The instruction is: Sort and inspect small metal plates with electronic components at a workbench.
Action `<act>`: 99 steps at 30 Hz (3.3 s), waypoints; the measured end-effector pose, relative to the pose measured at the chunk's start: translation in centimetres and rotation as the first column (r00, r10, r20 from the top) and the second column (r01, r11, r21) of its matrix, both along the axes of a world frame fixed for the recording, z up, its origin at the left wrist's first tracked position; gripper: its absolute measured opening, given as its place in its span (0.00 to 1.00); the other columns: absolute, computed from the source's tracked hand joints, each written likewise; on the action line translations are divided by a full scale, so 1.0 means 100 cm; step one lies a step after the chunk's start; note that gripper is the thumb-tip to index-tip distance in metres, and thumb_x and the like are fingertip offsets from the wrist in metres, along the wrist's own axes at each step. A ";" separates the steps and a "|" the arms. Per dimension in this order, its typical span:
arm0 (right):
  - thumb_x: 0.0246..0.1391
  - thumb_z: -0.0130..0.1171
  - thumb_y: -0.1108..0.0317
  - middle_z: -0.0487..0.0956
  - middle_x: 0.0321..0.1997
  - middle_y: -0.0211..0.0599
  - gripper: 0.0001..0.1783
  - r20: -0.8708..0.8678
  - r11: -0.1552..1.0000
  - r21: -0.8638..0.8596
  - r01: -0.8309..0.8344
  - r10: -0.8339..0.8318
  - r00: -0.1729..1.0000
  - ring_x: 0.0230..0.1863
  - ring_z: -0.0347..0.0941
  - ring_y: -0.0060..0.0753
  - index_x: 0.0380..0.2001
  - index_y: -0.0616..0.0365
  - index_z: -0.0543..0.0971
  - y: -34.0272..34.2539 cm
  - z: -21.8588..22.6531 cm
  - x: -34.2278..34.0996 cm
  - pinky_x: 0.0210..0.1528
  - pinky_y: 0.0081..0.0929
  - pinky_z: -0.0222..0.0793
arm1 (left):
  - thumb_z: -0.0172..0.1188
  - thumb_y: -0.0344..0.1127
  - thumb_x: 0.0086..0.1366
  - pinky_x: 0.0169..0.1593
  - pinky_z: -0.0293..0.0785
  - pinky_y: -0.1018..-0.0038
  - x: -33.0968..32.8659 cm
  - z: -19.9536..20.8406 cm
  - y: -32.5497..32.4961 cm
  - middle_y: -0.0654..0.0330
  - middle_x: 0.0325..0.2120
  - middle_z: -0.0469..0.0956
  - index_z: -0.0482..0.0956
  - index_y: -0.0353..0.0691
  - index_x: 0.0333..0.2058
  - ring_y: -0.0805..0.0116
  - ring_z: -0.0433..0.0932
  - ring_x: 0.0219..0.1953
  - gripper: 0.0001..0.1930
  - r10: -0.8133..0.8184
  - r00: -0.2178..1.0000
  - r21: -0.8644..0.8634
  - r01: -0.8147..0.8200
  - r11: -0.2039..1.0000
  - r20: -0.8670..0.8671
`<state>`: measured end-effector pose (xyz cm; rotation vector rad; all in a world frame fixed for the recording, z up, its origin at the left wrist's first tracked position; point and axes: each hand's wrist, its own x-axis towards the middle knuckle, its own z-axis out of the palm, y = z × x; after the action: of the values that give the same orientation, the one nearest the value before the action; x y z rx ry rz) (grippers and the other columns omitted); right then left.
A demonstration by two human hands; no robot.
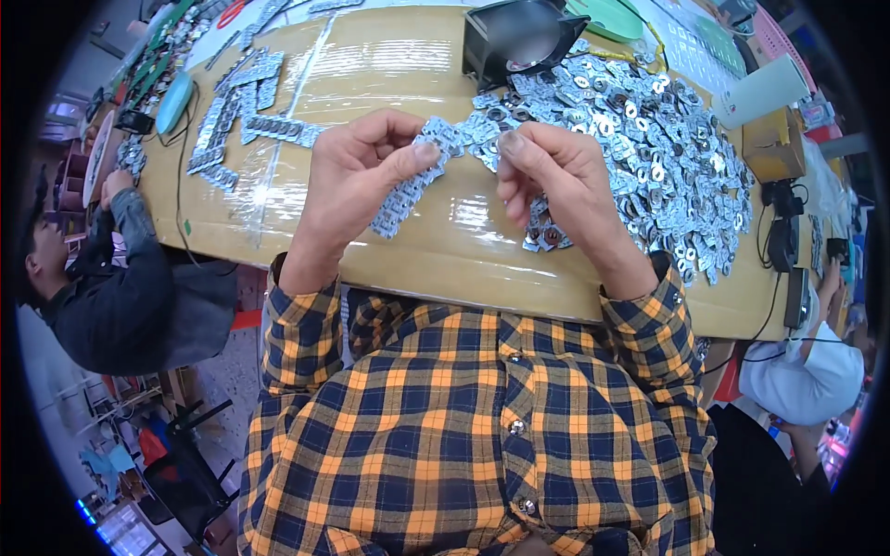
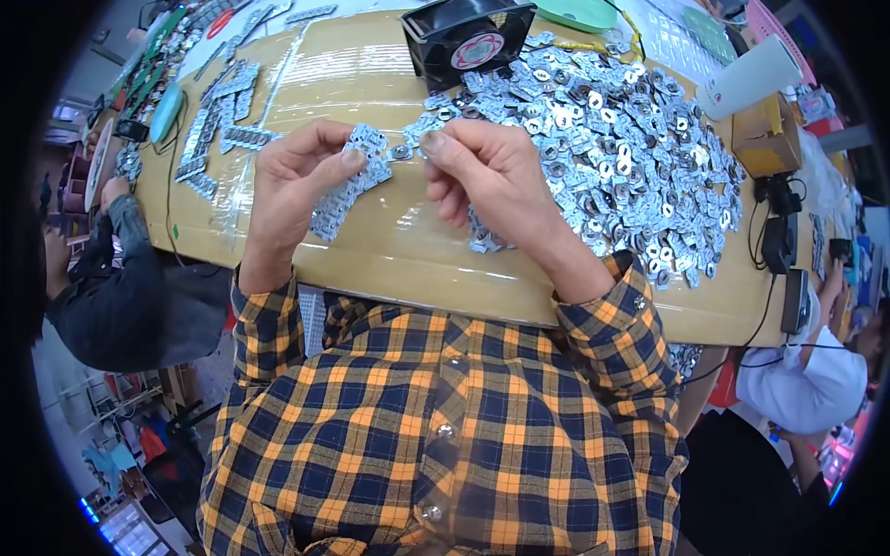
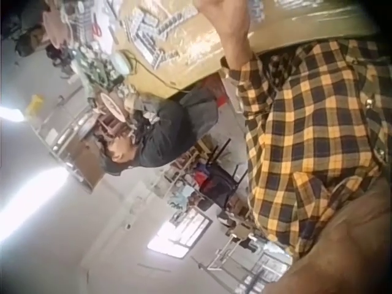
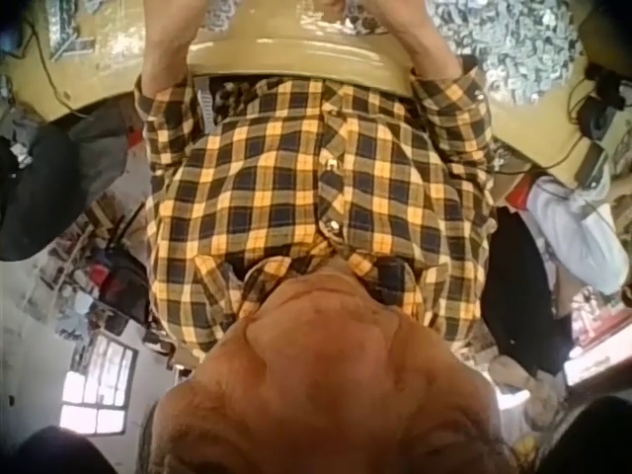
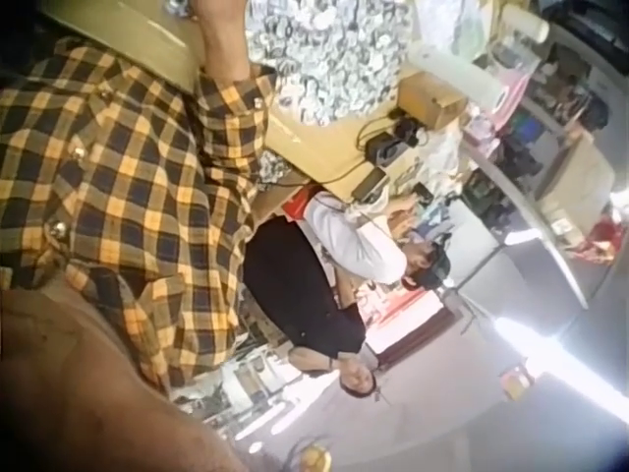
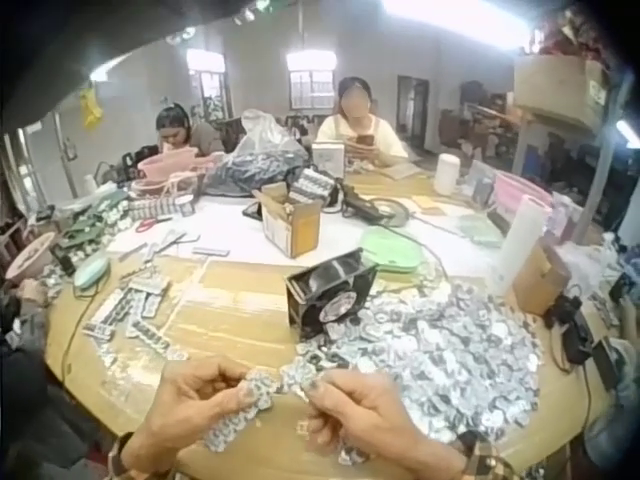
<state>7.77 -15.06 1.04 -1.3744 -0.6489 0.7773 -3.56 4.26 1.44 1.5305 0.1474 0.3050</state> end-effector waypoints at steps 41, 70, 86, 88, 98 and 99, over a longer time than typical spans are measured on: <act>0.61 0.50 0.70 0.70 0.13 0.32 0.14 0.509 0.977 -0.103 -0.186 0.212 0.834 0.14 0.70 0.23 0.20 0.62 0.70 -0.020 0.016 0.008 0.17 0.24 0.61 | 0.60 0.26 0.61 0.33 0.72 0.80 0.037 0.034 0.003 0.61 0.27 0.80 0.79 0.30 0.38 0.78 0.76 0.29 0.07 -0.578 0.798 0.081 0.596 0.799 -0.171; 0.64 0.48 0.62 0.77 0.21 0.34 0.14 -0.526 0.995 -0.080 0.067 -0.099 0.845 0.13 0.71 0.20 0.30 0.62 0.74 -0.016 0.001 0.023 0.15 0.17 0.68 | 0.59 0.28 0.63 0.27 0.72 0.83 0.069 0.005 -0.005 0.61 0.25 0.79 0.78 0.31 0.33 0.77 0.79 0.26 0.04 -0.516 0.827 -0.327 0.436 0.839 -0.222; 0.65 0.48 0.64 0.75 0.19 0.28 0.13 -0.098 0.961 -0.163 0.224 -0.242 0.965 0.15 0.68 0.10 0.30 0.61 0.74 -0.012 0.006 0.015 0.16 0.10 0.63 | 0.61 0.17 0.49 0.28 0.72 0.75 0.072 -0.008 -0.016 0.53 0.27 0.78 0.80 0.31 0.37 0.63 0.78 0.25 0.14 -0.236 0.933 0.573 0.040 0.818 0.272; 0.64 0.48 0.65 0.75 0.18 0.27 0.12 0.032 0.952 -0.187 0.242 -0.241 0.970 0.14 0.67 0.09 0.30 0.61 0.74 -0.012 0.006 0.014 0.15 0.09 0.61 | 0.61 0.17 0.48 0.27 0.72 0.75 0.071 -0.009 -0.018 0.52 0.27 0.78 0.80 0.31 0.37 0.63 0.78 0.25 0.14 -0.225 0.925 0.599 -0.004 0.801 0.306; 0.64 0.49 0.66 0.75 0.17 0.27 0.12 -0.066 0.943 -0.198 0.268 -0.286 0.956 0.13 0.65 0.09 0.29 0.61 0.74 -0.009 0.005 0.014 0.14 0.10 0.59 | 0.61 0.16 0.48 0.25 0.71 0.75 0.072 -0.013 -0.021 0.53 0.26 0.78 0.79 0.31 0.38 0.63 0.77 0.24 0.16 -0.174 0.918 0.605 -0.085 0.792 0.356; 0.64 0.49 0.66 0.75 0.17 0.28 0.12 -0.081 0.947 -0.189 0.260 -0.279 0.957 0.13 0.65 0.09 0.29 0.61 0.74 -0.010 0.005 0.014 0.13 0.10 0.59 | 0.61 0.16 0.48 0.25 0.71 0.75 0.073 -0.013 -0.020 0.53 0.26 0.78 0.79 0.31 0.38 0.62 0.77 0.23 0.16 -0.173 0.917 0.600 -0.086 0.795 0.360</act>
<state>9.19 -16.01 1.50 -1.5338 -0.3031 0.6938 3.73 2.24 0.14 2.0693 -0.3504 0.6698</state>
